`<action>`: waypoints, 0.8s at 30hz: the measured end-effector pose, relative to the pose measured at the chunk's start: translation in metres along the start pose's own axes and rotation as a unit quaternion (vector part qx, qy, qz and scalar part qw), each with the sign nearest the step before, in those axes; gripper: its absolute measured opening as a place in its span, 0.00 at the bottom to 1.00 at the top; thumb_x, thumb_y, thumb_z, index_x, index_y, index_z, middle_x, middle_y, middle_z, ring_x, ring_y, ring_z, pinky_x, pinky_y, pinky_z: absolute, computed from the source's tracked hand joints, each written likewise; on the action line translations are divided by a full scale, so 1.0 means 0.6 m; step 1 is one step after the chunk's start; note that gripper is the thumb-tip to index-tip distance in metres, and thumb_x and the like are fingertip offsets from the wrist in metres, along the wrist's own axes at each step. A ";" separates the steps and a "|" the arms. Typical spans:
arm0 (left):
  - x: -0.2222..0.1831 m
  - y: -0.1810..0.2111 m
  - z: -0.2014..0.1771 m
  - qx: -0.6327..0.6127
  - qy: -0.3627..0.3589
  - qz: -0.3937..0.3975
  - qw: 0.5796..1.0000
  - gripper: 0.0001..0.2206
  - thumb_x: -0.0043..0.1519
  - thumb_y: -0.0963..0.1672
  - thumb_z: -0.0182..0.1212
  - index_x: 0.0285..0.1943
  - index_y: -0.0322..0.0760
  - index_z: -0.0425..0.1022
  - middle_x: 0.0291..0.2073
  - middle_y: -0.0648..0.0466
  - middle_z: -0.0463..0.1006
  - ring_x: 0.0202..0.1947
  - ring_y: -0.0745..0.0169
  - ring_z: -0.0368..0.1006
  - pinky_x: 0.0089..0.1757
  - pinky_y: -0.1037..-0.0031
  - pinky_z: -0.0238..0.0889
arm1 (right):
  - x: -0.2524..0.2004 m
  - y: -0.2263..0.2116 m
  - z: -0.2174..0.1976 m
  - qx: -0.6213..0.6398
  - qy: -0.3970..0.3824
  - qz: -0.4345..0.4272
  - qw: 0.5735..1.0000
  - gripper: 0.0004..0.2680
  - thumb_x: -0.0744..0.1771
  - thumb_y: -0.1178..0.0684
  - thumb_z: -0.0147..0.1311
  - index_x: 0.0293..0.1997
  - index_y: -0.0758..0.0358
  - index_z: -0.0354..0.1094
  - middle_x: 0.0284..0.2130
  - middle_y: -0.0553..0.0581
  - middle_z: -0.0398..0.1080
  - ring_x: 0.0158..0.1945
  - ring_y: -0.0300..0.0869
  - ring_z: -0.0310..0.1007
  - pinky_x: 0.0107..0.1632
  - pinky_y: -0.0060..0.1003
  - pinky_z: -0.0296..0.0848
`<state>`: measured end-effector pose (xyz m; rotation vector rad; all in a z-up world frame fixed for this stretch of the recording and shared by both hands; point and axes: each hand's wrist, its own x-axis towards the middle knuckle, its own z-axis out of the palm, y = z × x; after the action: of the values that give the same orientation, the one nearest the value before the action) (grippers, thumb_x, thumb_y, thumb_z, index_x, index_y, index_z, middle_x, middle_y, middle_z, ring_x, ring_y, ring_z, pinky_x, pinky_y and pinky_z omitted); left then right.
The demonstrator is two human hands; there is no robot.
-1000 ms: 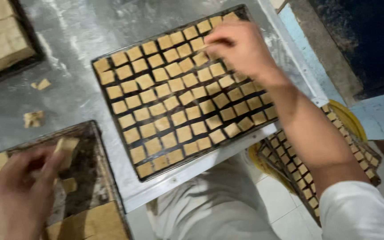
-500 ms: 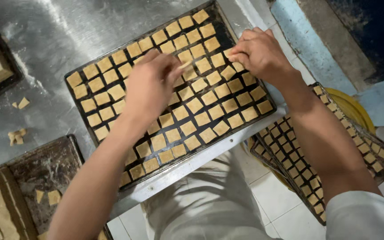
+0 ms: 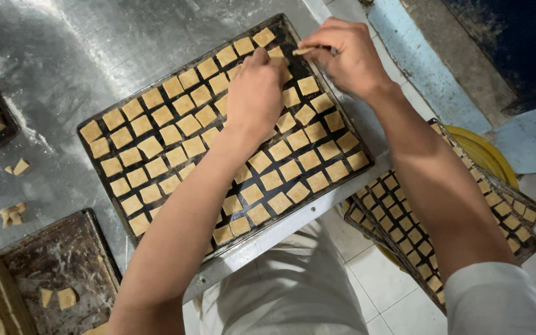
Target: The person picks up small, square-cut pieces of dough from a metal tray and arranges them in neat rows onto a dark baking sheet by hand.
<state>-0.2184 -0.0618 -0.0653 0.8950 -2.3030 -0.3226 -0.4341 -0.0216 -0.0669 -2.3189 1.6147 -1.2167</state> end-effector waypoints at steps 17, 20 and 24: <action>0.027 -0.010 -0.020 0.025 0.040 0.028 0.999 0.20 0.61 0.38 0.65 0.63 0.38 0.76 0.41 0.45 0.78 0.46 0.45 0.75 0.48 0.57 0.67 | 0.004 0.008 -0.004 -0.053 -0.074 -0.012 0.996 0.13 0.67 0.63 0.62 0.58 0.59 0.78 0.42 0.56 0.74 0.44 0.44 0.74 0.48 0.38 0.74; 0.053 -0.019 -0.009 -0.086 0.059 0.009 0.995 0.22 0.62 0.40 0.65 0.67 0.36 0.70 0.46 0.46 0.79 0.47 0.46 0.76 0.48 0.59 0.68 | 0.025 0.002 -0.004 0.072 -0.069 0.063 0.993 0.12 0.69 0.59 0.65 0.60 0.62 0.75 0.41 0.55 0.74 0.39 0.40 0.71 0.43 0.36 0.72; 0.072 -0.031 0.017 -0.137 0.038 -0.079 0.987 0.19 0.64 0.42 0.63 0.66 0.44 0.74 0.44 0.49 0.81 0.47 0.51 0.77 0.51 0.61 0.68 | 0.055 0.008 0.012 0.055 -0.053 0.088 0.993 0.07 0.69 0.56 0.68 0.50 0.63 0.77 0.39 0.53 0.76 0.38 0.37 0.73 0.43 0.34 0.73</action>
<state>-0.2395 -0.1048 -0.0605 0.9321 -2.0598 -0.6443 -0.4289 -0.0536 -0.0556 -2.0867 1.6321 -1.0974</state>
